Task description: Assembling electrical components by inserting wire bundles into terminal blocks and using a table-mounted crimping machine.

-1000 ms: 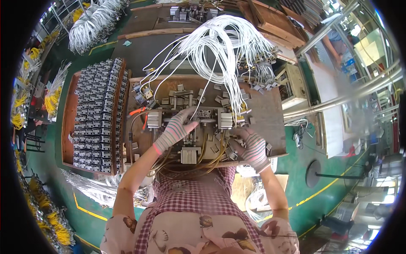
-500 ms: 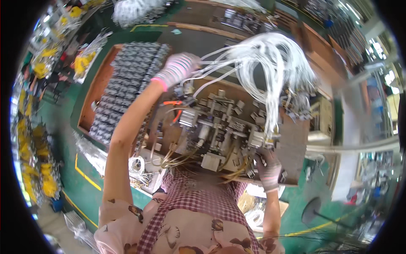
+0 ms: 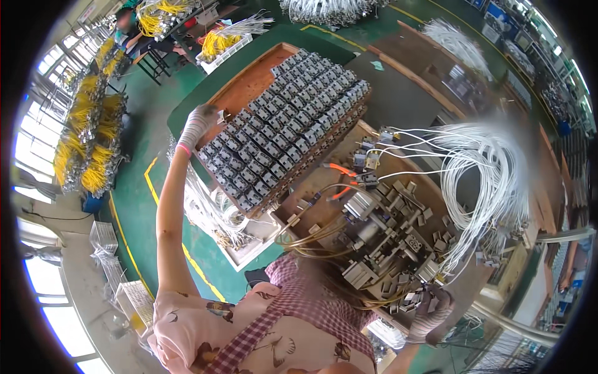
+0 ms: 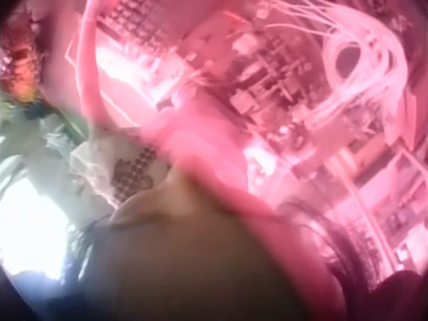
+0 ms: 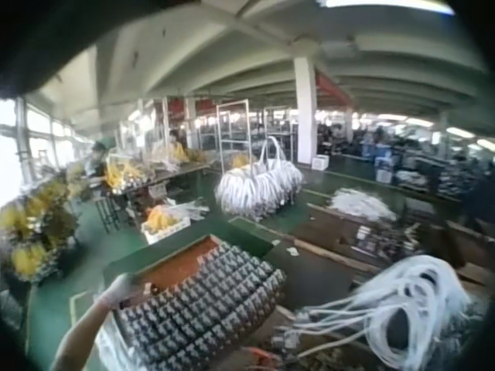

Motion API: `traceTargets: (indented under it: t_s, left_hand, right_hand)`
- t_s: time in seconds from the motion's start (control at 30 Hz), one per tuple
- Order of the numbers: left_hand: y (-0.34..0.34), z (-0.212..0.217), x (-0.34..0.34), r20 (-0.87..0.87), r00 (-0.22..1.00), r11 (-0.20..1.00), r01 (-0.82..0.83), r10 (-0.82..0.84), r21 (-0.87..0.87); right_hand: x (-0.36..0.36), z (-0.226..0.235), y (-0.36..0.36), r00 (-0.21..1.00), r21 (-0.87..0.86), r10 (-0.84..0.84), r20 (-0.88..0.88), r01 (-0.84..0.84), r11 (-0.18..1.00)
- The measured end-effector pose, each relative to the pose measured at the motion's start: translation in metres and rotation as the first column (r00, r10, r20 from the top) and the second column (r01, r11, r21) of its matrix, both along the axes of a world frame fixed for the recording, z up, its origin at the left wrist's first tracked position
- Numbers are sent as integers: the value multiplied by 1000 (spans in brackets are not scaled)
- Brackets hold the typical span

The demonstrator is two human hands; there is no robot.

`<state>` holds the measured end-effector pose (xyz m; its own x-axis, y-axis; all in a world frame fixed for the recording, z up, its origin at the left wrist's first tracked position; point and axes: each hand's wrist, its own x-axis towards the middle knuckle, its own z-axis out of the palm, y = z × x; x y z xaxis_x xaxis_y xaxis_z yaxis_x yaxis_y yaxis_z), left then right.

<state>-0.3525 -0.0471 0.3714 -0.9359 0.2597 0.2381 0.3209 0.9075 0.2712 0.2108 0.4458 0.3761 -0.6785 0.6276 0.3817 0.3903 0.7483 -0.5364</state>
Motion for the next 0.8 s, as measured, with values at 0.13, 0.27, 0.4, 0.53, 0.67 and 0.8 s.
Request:
traceTargets:
  t_s: [0.13, 0.27, 0.4, 0.53, 0.67, 0.8]
  left_hand:
    - [-34, -34, -19, 521, 831, 822, -428, 194, 376]
    - [-20, -59, -51, 510, 837, 872, -389, 199, 297]
    - [-2, -76, -47, 494, 869, 536, -403, -31, 742]
    - [-28, -89, -69, 409, 909, 688, -344, 74, 639]
    - [-33, -93, -97, 96, 993, 958, -96, 72, 269]
    - [-30, -78, -100, 178, 979, 903, 14, -99, 429]
  right_hand:
    - [-4, -9, 3, 1000, 155, -24, -8, 25, 988]
    - [18, -39, 21, 990, 60, -111, -82, 116, 991]
    - [11, -23, 8, 995, -321, -48, -83, 19, 947]
    - [18, -35, 6, 991, -497, -39, -127, -30, 867]
    - [21, -38, 8, 993, -469, -43, -106, -11, 883]
    - [18, -31, 3, 994, -522, -50, -94, -6, 853]
